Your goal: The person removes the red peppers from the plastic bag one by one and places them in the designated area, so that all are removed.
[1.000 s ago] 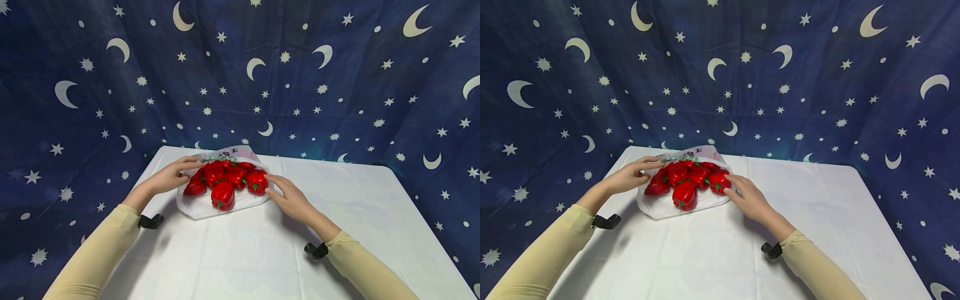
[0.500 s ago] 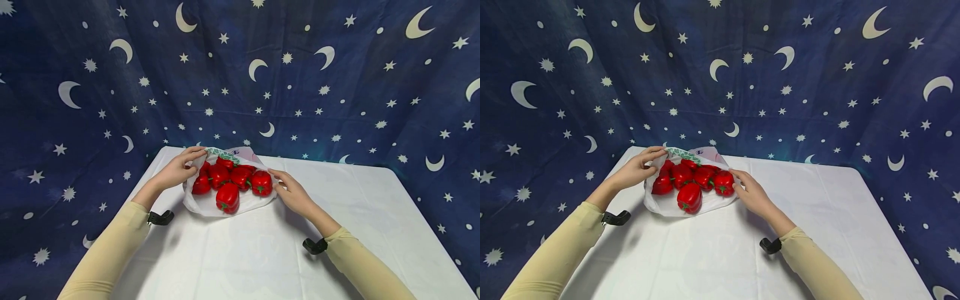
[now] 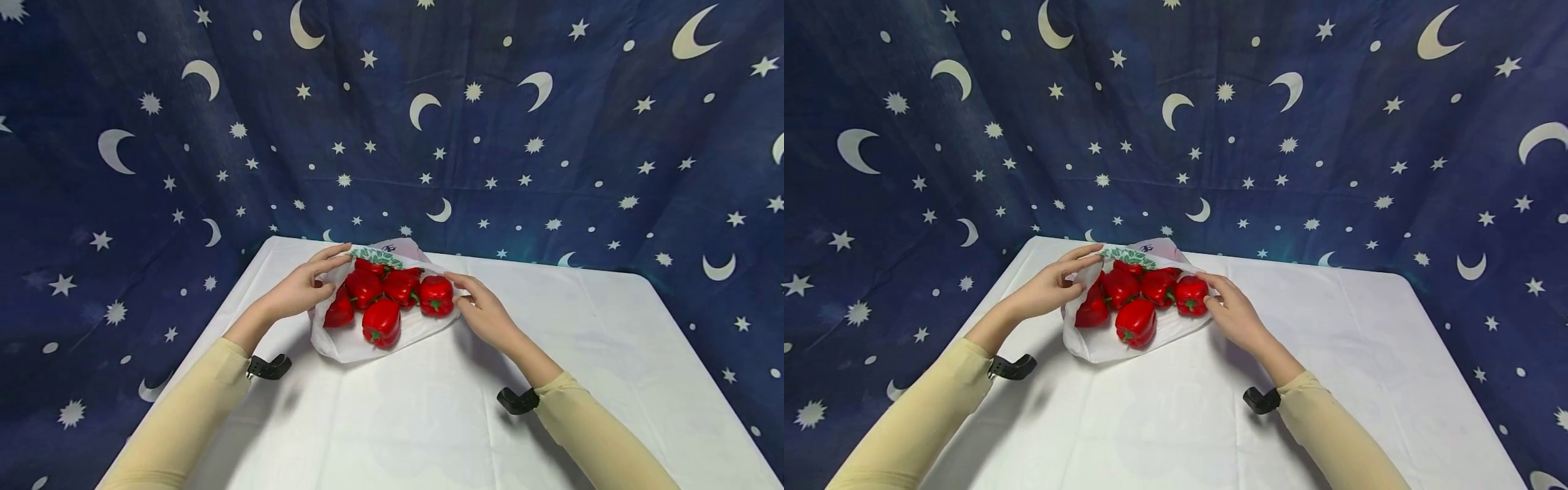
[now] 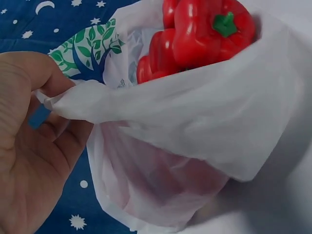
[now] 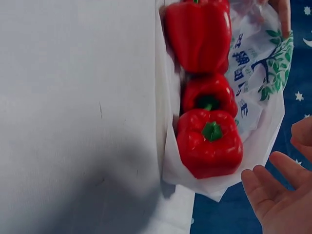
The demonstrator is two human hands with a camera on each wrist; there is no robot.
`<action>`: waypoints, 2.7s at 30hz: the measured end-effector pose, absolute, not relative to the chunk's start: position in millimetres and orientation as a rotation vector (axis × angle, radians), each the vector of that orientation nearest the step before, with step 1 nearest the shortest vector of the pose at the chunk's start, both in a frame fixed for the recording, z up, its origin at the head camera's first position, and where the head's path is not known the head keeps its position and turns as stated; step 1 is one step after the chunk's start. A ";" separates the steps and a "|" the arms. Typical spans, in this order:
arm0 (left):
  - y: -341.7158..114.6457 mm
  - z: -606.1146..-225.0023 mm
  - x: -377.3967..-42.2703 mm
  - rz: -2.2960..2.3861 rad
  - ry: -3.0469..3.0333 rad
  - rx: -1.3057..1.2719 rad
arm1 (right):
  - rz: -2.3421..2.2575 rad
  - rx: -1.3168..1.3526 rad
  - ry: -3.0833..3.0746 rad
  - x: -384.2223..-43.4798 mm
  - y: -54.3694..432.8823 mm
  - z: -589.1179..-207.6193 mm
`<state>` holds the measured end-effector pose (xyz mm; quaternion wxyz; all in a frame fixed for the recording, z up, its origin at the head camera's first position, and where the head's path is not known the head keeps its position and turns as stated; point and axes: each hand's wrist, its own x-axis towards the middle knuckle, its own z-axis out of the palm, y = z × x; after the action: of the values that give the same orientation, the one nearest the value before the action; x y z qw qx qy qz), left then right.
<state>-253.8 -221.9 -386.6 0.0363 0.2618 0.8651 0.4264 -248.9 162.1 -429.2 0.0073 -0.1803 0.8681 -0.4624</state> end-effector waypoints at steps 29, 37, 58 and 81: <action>-235.7 -381.1 -238.6 1.211 2.586 0.899 | -1.844 -0.099 1.928 -218.8 85.0 -443.2; -230.0 -375.2 -244.0 1.158 2.589 0.918 | -1.773 -0.011 2.000 -220.5 65.2 -450.4; -226.7 -380.4 -253.5 1.376 2.606 0.802 | -1.730 0.054 2.108 -221.3 49.0 -458.0; -241.9 -386.9 -238.8 1.222 2.670 0.885 | -1.937 0.104 1.871 -215.2 68.4 -450.6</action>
<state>-238.8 -241.9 -386.9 0.0374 0.2883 0.8700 0.3983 -215.2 68.4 -450.6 0.2214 0.0376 0.6769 -0.7010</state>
